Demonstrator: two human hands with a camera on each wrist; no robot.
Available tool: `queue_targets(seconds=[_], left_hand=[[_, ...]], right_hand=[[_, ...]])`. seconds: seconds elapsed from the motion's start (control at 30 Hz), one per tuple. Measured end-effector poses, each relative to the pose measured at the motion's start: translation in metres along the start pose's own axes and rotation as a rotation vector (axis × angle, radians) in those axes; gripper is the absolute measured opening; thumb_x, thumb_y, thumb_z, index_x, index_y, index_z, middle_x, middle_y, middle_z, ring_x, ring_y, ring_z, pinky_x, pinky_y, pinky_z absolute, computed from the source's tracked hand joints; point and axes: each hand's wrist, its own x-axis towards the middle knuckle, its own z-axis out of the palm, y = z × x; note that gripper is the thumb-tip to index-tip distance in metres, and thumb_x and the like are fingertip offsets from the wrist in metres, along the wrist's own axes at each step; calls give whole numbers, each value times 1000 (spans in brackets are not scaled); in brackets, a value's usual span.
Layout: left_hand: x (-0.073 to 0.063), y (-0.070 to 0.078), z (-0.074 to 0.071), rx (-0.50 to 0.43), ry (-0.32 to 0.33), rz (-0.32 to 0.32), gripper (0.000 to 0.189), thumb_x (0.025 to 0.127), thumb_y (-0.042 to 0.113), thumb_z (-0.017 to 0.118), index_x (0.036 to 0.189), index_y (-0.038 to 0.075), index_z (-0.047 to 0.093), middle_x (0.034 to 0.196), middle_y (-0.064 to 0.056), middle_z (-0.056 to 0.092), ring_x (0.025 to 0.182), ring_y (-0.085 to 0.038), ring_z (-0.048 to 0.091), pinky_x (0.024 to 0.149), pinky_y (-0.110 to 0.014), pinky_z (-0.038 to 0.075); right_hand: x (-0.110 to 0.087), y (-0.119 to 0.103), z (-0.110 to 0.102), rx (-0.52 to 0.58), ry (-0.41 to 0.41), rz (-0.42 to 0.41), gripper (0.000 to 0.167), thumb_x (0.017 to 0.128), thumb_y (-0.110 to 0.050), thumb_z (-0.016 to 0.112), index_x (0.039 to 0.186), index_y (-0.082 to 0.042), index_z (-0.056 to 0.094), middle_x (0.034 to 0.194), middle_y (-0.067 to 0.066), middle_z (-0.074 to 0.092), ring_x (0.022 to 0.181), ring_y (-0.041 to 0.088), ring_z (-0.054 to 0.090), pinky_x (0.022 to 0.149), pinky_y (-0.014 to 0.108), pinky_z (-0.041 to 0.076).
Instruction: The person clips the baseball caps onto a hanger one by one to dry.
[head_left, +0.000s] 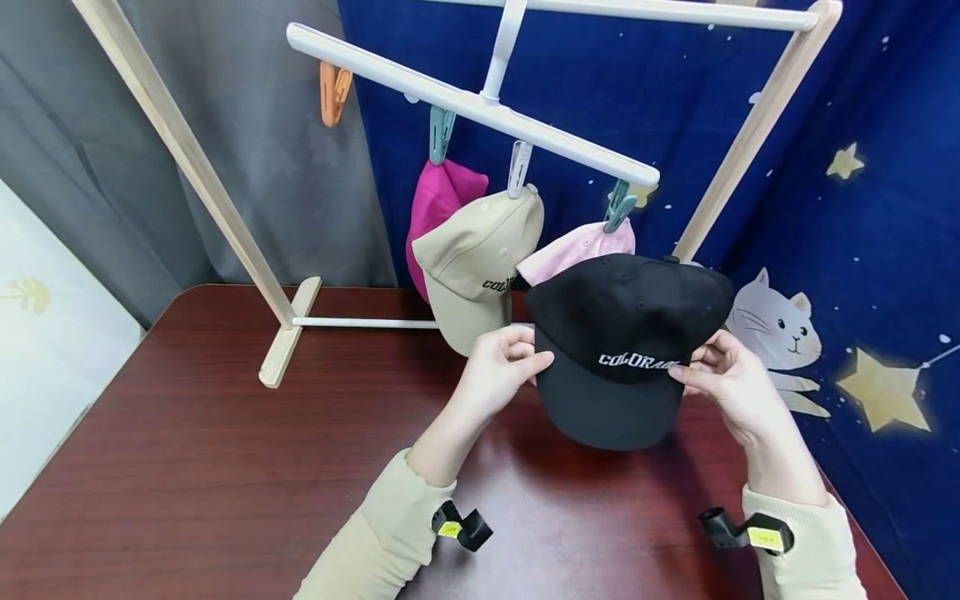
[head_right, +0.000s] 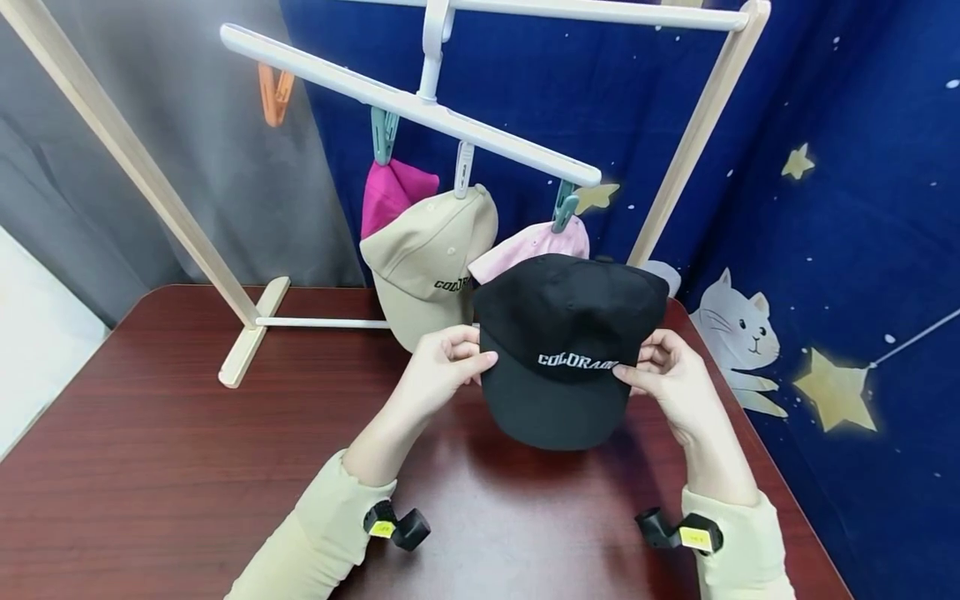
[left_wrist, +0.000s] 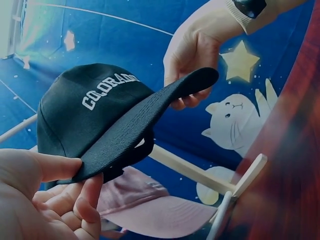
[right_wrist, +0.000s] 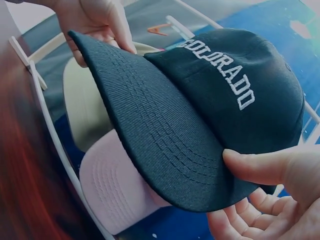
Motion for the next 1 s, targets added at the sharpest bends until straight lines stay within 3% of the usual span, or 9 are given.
queue_targets(seconds=[0.07,0.27,0.8,1.0], left_hand=[[-1,2,-3,-1,-1,-1,8,85,-5,66,92,-6,63,73,-10,67,55,-16,57,67,-46,53],[-5,6,-12,14,12,-5,13,85,-4,65,97,-7,63,74,-12,67,55,-16,56,60,-27,49],[-11,17,-38,95,71,7,8,85,-2,66,92,-6,63,67,-9,64,55,-17,53,53,-24,39],[-15,23,-47,110,79,9,8,85,-1,66,93,-5,64,68,-9,65,60,-27,56,57,-25,42]], right_hand=[[1,0,3,-9,-1,7,37,82,19,60,104,-10,56,83,1,64,69,10,63,58,23,52],[2,-4,12,-2,2,-1,35,81,20,60,100,-9,55,80,0,60,66,9,61,57,23,52],[11,-14,39,-21,-10,-11,33,80,18,63,97,-8,53,75,1,58,60,11,59,52,26,52],[13,-18,48,-37,-8,6,33,80,17,65,97,-8,52,74,1,58,54,10,56,49,23,50]])
